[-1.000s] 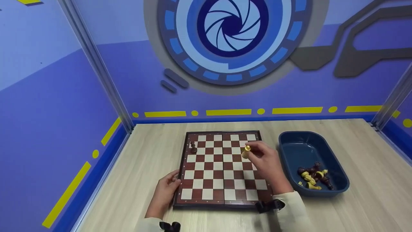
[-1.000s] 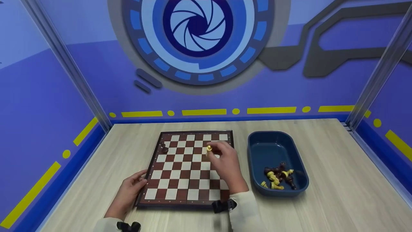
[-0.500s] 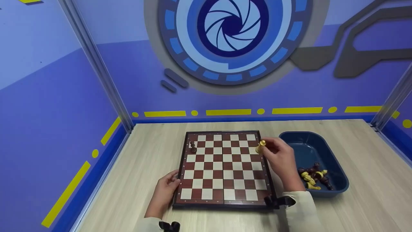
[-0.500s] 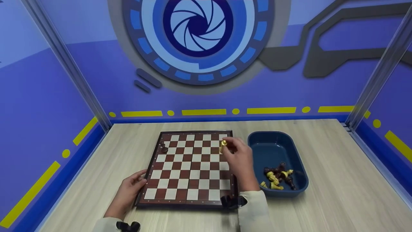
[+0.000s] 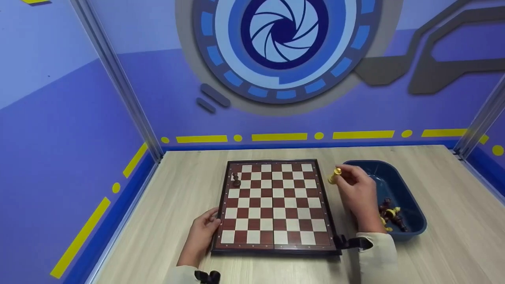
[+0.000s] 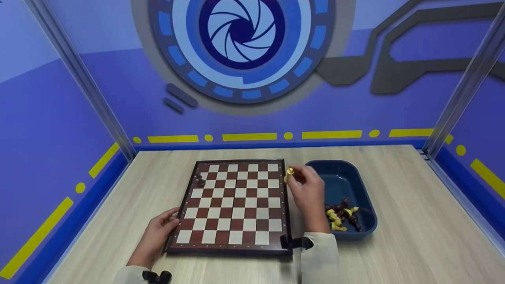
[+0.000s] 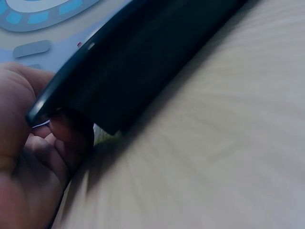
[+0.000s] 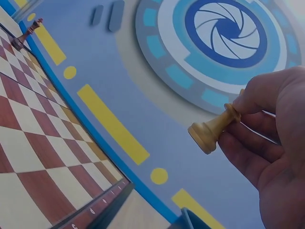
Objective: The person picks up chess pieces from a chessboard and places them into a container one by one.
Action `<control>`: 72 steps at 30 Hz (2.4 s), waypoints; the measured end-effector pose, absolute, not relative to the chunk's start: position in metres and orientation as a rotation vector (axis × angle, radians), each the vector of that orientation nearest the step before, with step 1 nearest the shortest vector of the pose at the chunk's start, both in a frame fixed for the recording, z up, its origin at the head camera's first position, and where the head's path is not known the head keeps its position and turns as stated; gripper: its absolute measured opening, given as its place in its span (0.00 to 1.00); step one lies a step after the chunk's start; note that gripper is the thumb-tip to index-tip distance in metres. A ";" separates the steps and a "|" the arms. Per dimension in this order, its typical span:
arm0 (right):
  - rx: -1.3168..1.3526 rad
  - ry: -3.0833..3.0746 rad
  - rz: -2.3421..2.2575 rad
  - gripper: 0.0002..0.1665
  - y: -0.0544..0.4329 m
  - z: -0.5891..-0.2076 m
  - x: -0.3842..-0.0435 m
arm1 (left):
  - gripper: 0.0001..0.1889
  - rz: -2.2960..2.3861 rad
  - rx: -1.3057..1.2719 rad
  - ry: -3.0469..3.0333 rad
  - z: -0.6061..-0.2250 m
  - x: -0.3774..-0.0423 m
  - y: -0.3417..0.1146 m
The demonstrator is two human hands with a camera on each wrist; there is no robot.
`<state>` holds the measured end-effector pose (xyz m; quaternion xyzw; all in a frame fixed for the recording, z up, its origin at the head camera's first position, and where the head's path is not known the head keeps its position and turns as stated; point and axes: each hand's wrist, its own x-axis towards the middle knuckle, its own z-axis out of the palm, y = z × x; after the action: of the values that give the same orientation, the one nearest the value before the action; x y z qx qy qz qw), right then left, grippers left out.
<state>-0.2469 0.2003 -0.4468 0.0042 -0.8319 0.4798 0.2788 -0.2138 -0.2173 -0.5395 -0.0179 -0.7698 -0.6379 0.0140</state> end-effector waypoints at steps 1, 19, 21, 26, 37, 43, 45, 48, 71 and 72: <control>0.008 -2.226 1.286 0.14 0.202 -0.447 -0.247 | 0.24 -1.979 -0.053 -2.399 -0.539 -0.214 -0.217; -0.215 -2.187 1.326 0.15 0.231 -0.445 -0.244 | 0.23 -1.989 0.005 -2.412 -0.538 -0.213 -0.215; -0.240 -2.202 1.330 0.15 0.233 -0.446 -0.244 | 0.22 -1.996 0.012 -2.407 -0.538 -0.213 -0.215; -0.283 -2.251 1.357 0.17 0.237 -0.445 -0.242 | 0.22 -2.006 0.012 -2.397 -0.539 -0.213 -0.215; -0.424 -2.359 1.367 0.20 0.245 -0.444 -0.242 | 0.23 -2.022 0.008 -2.394 -0.539 -0.212 -0.215; -0.442 -2.389 1.375 0.21 0.247 -0.444 -0.242 | 0.23 -2.004 0.035 -2.412 -0.540 -0.213 -0.216; -0.449 -2.400 1.379 0.22 0.248 -0.443 -0.241 | 0.23 -1.992 0.028 -2.417 -0.541 -0.213 -0.216; -0.461 -2.412 1.387 0.23 0.248 -0.443 -0.240 | 0.23 -1.985 0.016 -2.418 -0.541 -0.214 -0.216; -0.458 -2.406 1.368 0.23 0.249 -0.444 -0.240 | 0.24 -1.988 -0.006 -2.409 -0.540 -0.211 -0.217; -0.453 -2.403 1.357 0.23 0.248 -0.444 -0.240 | 0.23 -1.974 0.001 -2.416 -0.540 -0.212 -0.216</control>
<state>-0.2404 0.2485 -0.4441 -0.1595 -0.8465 0.4781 0.1715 -0.2117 -0.2164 -0.5396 0.0004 -0.7743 -0.6327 0.0105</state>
